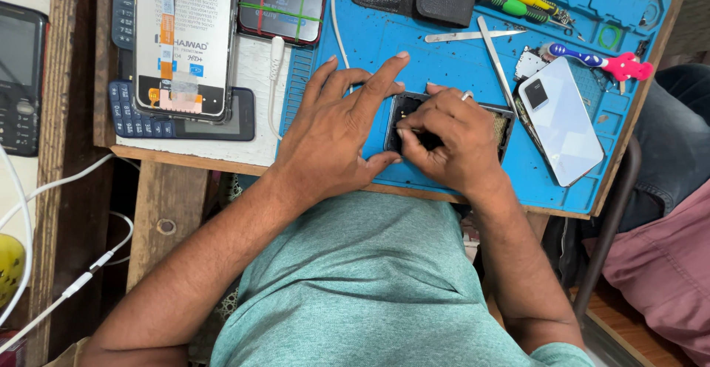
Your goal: The person uses a small tool to scrape and clean the surface of a small black electronic component on a blue work mat. The person holds the component steady with the left hand while scraping with the right hand. The person then flips the component over and continues scraping the other side.
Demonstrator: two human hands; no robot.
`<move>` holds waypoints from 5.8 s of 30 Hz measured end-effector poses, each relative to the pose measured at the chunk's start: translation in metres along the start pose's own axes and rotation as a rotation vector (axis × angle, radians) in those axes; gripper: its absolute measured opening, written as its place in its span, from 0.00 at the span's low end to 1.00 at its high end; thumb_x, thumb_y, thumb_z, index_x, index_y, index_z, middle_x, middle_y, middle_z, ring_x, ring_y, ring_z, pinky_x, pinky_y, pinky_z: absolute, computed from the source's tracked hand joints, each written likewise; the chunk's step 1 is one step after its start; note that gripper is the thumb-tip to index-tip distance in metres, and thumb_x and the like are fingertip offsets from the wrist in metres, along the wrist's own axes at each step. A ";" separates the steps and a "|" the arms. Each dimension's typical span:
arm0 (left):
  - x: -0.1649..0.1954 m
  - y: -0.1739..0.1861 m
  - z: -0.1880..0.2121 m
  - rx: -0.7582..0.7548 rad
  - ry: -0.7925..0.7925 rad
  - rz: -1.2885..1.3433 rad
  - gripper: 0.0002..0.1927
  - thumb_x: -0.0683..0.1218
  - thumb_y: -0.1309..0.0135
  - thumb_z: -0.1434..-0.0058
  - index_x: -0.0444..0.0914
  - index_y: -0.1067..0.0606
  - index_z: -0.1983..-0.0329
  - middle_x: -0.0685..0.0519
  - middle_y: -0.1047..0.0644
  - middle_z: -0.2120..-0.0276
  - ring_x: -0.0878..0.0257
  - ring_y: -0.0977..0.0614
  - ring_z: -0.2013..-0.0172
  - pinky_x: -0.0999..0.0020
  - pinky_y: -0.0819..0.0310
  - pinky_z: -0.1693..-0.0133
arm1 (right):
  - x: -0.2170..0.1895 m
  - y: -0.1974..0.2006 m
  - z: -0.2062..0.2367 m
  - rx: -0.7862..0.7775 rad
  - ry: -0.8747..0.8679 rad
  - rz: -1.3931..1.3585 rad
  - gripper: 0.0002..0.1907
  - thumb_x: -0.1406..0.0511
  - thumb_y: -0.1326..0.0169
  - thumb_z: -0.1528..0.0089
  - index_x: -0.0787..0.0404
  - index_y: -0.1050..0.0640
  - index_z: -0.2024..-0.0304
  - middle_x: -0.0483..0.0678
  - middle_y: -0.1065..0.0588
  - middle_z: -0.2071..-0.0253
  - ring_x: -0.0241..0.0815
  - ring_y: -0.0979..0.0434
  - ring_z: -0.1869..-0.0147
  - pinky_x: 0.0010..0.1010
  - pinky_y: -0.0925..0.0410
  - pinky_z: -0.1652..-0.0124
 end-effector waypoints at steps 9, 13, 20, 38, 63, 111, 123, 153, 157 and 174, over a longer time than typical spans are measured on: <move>-0.001 -0.001 -0.001 0.002 0.006 0.004 0.60 0.55 0.26 0.51 0.42 0.51 0.23 0.53 0.20 0.43 0.50 0.28 0.37 0.37 0.52 0.30 | 0.000 -0.001 -0.002 0.019 -0.016 0.027 0.05 0.70 0.35 0.44 0.59 0.19 0.66 0.46 0.25 0.67 0.44 0.21 0.61 0.40 0.23 0.44; 0.000 -0.001 0.000 0.001 -0.001 0.006 0.60 0.56 0.26 0.51 0.42 0.51 0.23 0.53 0.20 0.43 0.50 0.28 0.36 0.37 0.52 0.30 | 0.004 -0.001 -0.003 0.037 -0.089 0.037 0.05 0.70 0.34 0.41 0.60 0.19 0.65 0.46 0.26 0.68 0.42 0.22 0.63 0.37 0.23 0.47; 0.000 0.001 -0.001 -0.005 0.007 0.006 0.60 0.56 0.26 0.51 0.42 0.51 0.23 0.53 0.20 0.43 0.51 0.28 0.37 0.37 0.52 0.30 | 0.003 -0.001 -0.002 0.034 -0.019 0.042 0.05 0.71 0.35 0.42 0.60 0.19 0.66 0.46 0.24 0.67 0.43 0.21 0.62 0.38 0.23 0.44; 0.000 0.000 0.000 -0.013 0.008 0.008 0.60 0.56 0.26 0.51 0.42 0.51 0.23 0.55 0.20 0.43 0.53 0.28 0.37 0.38 0.53 0.30 | 0.006 -0.002 -0.001 0.031 -0.092 0.039 0.06 0.69 0.34 0.41 0.60 0.19 0.64 0.47 0.26 0.67 0.44 0.21 0.63 0.37 0.23 0.49; 0.000 0.001 0.000 -0.020 0.020 0.015 0.59 0.56 0.26 0.51 0.42 0.50 0.24 0.54 0.20 0.43 0.53 0.28 0.37 0.37 0.52 0.30 | -0.001 -0.001 -0.004 0.035 -0.009 0.037 0.06 0.71 0.36 0.44 0.59 0.20 0.66 0.45 0.26 0.68 0.43 0.21 0.63 0.39 0.22 0.47; -0.002 -0.002 0.001 -0.017 0.024 0.002 0.60 0.56 0.26 0.52 0.41 0.51 0.24 0.54 0.21 0.43 0.54 0.28 0.37 0.37 0.52 0.30 | 0.006 -0.002 -0.003 0.022 -0.129 -0.018 0.05 0.70 0.35 0.41 0.58 0.18 0.64 0.46 0.26 0.68 0.42 0.21 0.65 0.38 0.22 0.45; 0.001 -0.001 0.003 -0.002 0.002 -0.016 0.55 0.52 0.30 0.49 0.41 0.50 0.23 0.53 0.21 0.42 0.52 0.27 0.37 0.37 0.50 0.30 | -0.010 -0.001 0.004 -0.092 0.009 -0.027 0.06 0.70 0.35 0.46 0.55 0.19 0.67 0.45 0.26 0.70 0.46 0.21 0.62 0.51 0.31 0.33; 0.005 -0.004 0.004 -0.035 -0.039 -0.096 0.53 0.52 0.30 0.46 0.41 0.49 0.23 0.50 0.21 0.49 0.47 0.29 0.36 0.32 0.54 0.29 | -0.012 -0.002 0.001 -0.158 0.052 0.055 0.07 0.68 0.33 0.46 0.56 0.17 0.66 0.45 0.27 0.69 0.44 0.21 0.60 0.54 0.31 0.34; 0.006 -0.002 0.005 -0.007 -0.065 -0.080 0.52 0.52 0.31 0.44 0.40 0.48 0.23 0.48 0.22 0.45 0.48 0.29 0.37 0.33 0.54 0.29 | -0.007 -0.002 0.000 -0.064 -0.011 0.028 0.06 0.69 0.34 0.42 0.57 0.18 0.63 0.46 0.26 0.65 0.46 0.21 0.58 0.49 0.28 0.35; 0.002 -0.002 0.002 -0.055 -0.014 -0.030 0.54 0.52 0.29 0.48 0.38 0.48 0.24 0.52 0.23 0.40 0.50 0.30 0.35 0.33 0.55 0.30 | -0.006 -0.004 0.006 -0.070 -0.009 0.028 0.06 0.69 0.33 0.41 0.57 0.18 0.64 0.44 0.25 0.66 0.45 0.21 0.58 0.51 0.29 0.34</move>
Point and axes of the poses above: each hand's wrist, its own z-axis away from the middle knuckle, its own y-axis out of the back of the hand, x = y × z, the point moved 5 cm from there along -z, towards the middle knuckle
